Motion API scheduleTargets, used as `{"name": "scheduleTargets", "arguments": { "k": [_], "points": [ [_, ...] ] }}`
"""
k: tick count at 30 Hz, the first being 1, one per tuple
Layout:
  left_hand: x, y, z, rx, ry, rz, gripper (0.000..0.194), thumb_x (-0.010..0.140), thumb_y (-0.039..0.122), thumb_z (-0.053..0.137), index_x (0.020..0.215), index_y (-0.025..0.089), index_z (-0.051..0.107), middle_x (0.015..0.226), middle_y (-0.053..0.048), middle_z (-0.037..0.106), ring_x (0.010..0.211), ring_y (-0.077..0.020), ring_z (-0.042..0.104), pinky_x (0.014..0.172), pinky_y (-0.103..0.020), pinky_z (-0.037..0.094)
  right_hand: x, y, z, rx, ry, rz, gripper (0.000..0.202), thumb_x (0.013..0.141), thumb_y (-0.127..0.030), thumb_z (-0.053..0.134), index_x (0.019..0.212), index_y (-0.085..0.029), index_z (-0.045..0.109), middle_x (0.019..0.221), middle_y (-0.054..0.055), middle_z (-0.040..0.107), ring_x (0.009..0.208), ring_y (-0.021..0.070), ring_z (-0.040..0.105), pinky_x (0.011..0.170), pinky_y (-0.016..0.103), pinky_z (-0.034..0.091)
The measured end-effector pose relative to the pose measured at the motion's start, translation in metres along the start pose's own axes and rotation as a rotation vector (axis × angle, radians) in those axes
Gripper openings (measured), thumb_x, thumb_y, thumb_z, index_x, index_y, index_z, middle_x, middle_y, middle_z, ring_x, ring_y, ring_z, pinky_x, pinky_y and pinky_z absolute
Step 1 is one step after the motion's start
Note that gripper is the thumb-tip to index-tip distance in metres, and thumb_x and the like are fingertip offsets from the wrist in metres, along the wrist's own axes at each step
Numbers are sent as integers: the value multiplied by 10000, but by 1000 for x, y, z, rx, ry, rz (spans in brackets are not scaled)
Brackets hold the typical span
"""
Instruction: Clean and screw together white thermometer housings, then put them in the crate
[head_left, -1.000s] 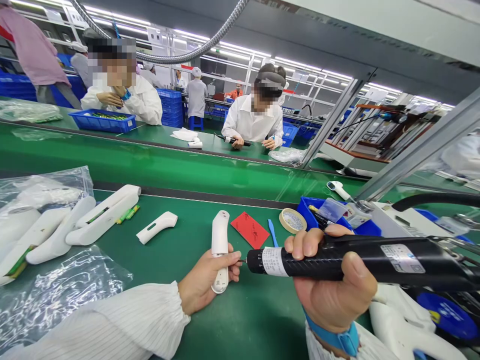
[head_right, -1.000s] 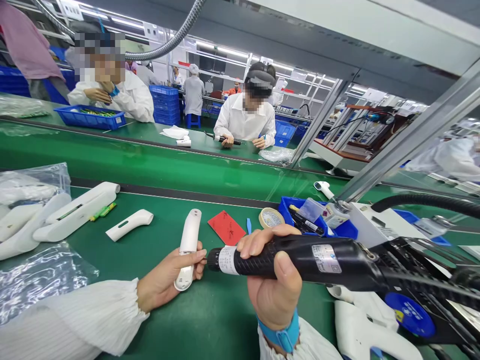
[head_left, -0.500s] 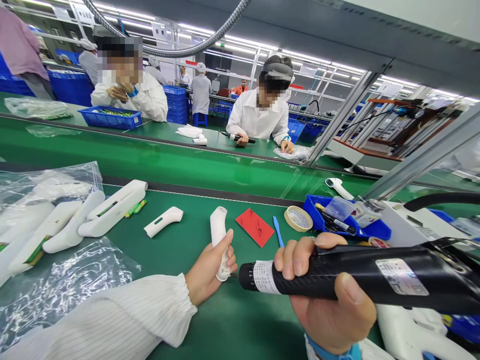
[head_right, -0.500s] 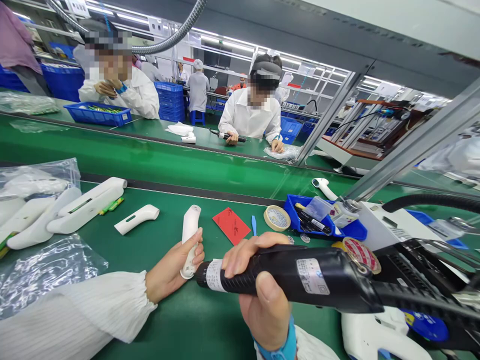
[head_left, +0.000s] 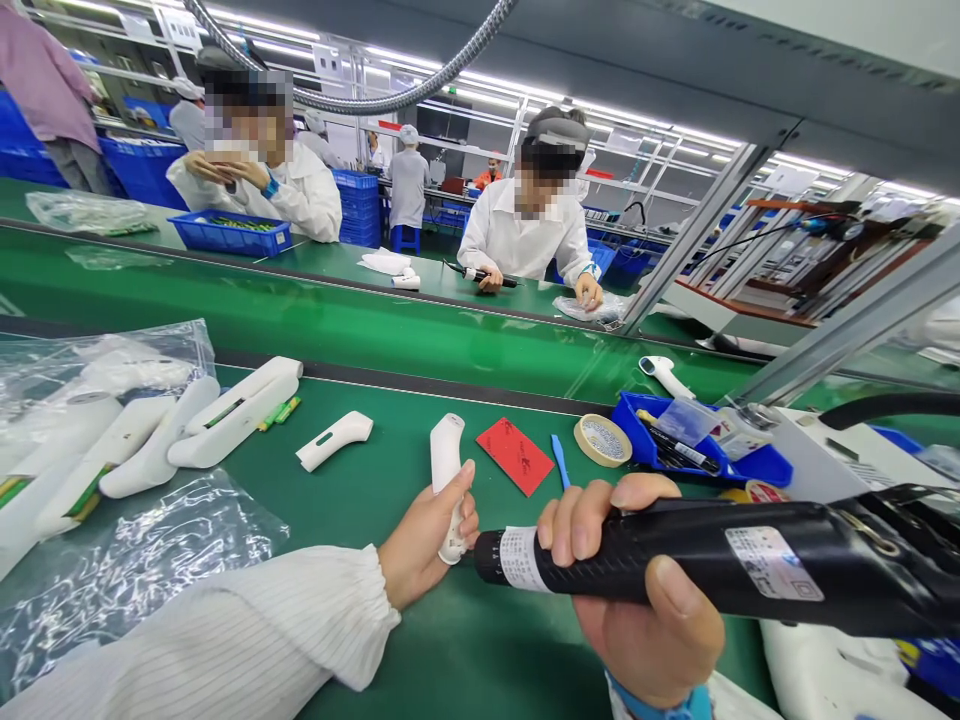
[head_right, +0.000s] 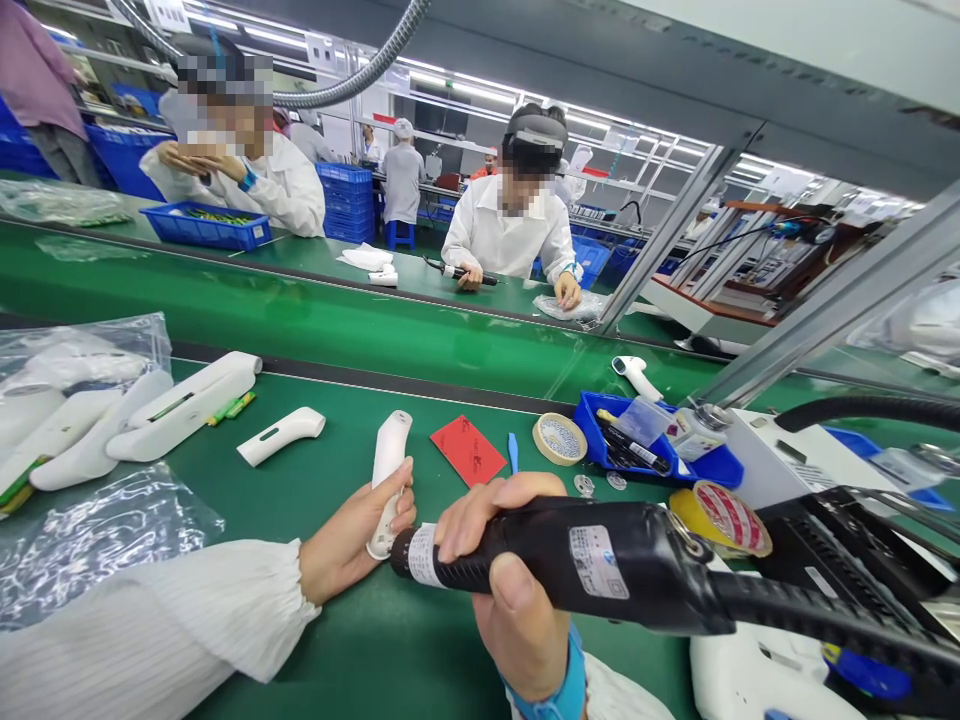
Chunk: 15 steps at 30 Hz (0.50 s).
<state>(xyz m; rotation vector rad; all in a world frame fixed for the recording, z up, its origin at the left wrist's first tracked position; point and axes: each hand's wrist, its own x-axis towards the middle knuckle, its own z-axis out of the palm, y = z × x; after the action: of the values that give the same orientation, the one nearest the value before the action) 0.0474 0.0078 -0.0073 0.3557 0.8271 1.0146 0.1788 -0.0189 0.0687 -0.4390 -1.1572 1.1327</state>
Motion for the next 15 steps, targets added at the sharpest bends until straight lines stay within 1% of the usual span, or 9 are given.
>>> {"name": "scheduleTargets", "arguments": {
  "k": [5,15],
  "points": [
    [0,1,2,-4,10,7,382,652,488,659,648,176,439,453,90,387,356,-31,317,384,-178,261,-1,0,-1,-10,-1,-9,203,743,-377,569,879,-254,482,591,-36,551,501,122,495,509,292,429],
    [0,-2,-1,-1,-7,3,379,673,488,637,607,178,428,417,90,370,336,-36,324,378,-179,253,-7,9,3,18,-66,-25,179,754,-360,554,868,-262,456,609,-42,531,500,121,478,513,294,413]
  ]
}}
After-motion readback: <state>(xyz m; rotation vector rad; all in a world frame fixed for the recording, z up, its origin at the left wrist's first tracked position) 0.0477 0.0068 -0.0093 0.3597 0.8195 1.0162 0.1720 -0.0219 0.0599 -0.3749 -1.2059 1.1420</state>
